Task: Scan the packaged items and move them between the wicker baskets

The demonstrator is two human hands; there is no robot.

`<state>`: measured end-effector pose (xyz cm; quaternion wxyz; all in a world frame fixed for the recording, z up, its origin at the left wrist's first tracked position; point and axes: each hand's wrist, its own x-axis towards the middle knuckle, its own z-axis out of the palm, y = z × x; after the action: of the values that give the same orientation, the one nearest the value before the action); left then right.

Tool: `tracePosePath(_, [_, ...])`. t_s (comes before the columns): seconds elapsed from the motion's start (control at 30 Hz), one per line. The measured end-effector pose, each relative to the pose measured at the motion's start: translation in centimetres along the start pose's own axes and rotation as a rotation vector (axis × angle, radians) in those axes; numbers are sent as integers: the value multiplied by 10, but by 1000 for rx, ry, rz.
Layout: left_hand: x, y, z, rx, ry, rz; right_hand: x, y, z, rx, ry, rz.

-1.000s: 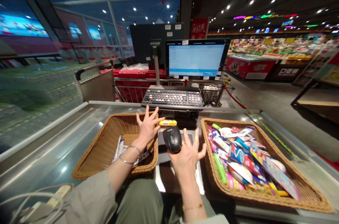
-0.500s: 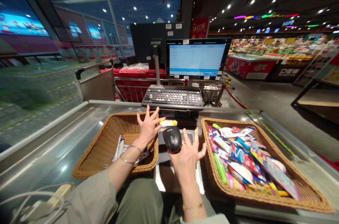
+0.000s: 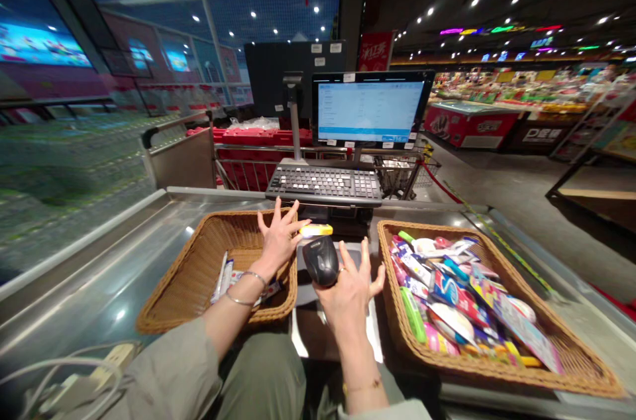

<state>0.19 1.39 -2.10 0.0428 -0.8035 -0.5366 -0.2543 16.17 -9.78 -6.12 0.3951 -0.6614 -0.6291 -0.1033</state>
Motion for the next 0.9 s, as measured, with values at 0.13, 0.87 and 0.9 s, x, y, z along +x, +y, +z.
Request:
tracePosePath(0.13, [-1,0,1,-11,31,0,0,0,-1,17,0,-2])
tracePosePath(0.87, [0,8,-3,-31,107,27,2,-7,-14,-153,53,76])
tracePosePath(0.9, [1,10,-4,-34,112,29,2,-8,-18,-159,63,90])
